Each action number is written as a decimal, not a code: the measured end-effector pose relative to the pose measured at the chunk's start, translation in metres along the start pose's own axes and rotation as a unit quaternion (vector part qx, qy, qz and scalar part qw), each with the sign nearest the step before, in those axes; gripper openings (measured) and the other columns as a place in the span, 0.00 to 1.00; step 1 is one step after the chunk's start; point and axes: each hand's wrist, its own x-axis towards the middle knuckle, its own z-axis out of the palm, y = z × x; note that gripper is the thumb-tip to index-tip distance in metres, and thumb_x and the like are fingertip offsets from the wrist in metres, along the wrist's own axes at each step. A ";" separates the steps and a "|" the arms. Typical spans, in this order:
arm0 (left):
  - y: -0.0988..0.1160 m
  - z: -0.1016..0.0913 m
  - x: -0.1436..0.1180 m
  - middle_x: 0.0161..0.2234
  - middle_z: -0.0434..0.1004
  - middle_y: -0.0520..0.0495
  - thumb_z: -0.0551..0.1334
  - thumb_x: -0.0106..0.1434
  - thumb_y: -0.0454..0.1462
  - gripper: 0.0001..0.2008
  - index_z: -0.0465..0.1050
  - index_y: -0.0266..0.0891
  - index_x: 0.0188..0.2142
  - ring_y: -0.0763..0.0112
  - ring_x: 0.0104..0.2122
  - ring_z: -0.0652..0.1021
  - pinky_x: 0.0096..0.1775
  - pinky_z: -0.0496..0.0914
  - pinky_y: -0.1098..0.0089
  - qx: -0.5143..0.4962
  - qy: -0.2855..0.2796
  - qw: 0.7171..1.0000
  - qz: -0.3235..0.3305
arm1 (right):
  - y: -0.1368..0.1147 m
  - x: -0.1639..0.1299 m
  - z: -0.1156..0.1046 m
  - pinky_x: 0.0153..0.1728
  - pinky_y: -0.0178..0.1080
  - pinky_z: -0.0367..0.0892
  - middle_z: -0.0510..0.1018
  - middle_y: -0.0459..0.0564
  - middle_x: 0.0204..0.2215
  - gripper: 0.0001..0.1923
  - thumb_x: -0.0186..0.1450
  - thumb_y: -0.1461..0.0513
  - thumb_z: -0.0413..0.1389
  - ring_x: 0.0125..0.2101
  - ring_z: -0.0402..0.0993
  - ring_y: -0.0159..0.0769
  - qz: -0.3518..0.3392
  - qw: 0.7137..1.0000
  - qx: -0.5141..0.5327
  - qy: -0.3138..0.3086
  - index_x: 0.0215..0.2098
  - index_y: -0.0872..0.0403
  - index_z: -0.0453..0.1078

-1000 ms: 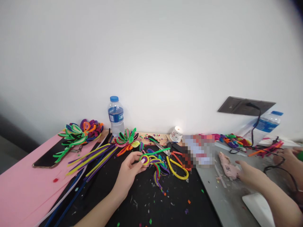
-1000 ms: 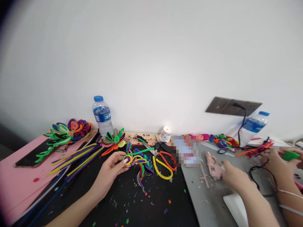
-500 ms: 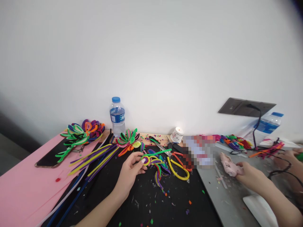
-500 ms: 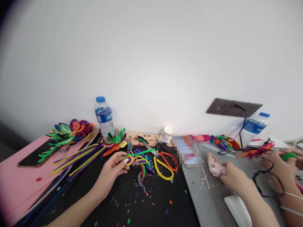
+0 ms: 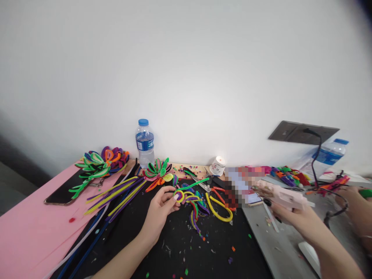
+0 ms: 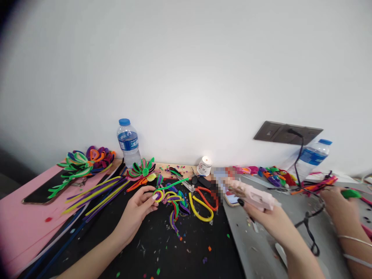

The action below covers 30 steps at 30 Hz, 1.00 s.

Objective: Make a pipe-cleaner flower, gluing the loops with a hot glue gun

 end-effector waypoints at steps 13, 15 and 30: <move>0.002 0.004 -0.003 0.28 0.75 0.52 0.67 0.50 0.37 0.14 0.70 0.39 0.37 0.75 0.26 0.75 0.33 0.70 0.73 -0.070 -0.002 0.997 -0.026 | -0.051 -0.012 0.127 0.13 0.28 0.53 0.68 0.39 0.14 0.21 0.50 0.56 0.60 0.12 0.55 0.24 0.106 0.907 0.321 -0.252 0.40 0.56 0.66; 0.001 0.003 -0.003 0.29 0.74 0.52 0.66 0.51 0.36 0.13 0.70 0.40 0.37 0.76 0.27 0.74 0.33 0.70 0.73 -0.086 -0.022 0.995 -0.034 | -0.045 -0.015 0.137 0.13 0.28 0.52 0.69 0.39 0.14 0.21 0.51 0.54 0.60 0.12 0.55 0.23 0.116 0.899 0.337 -0.254 0.39 0.57 0.65; -0.002 0.003 -0.006 0.29 0.72 0.52 0.67 0.52 0.34 0.11 0.71 0.39 0.37 0.79 0.25 0.72 0.31 0.69 0.76 -0.131 -0.079 0.986 -0.064 | -0.040 -0.022 0.148 0.12 0.28 0.51 0.67 0.39 0.13 0.17 0.51 0.52 0.61 0.11 0.54 0.22 0.140 0.879 0.387 -0.242 0.27 0.55 0.64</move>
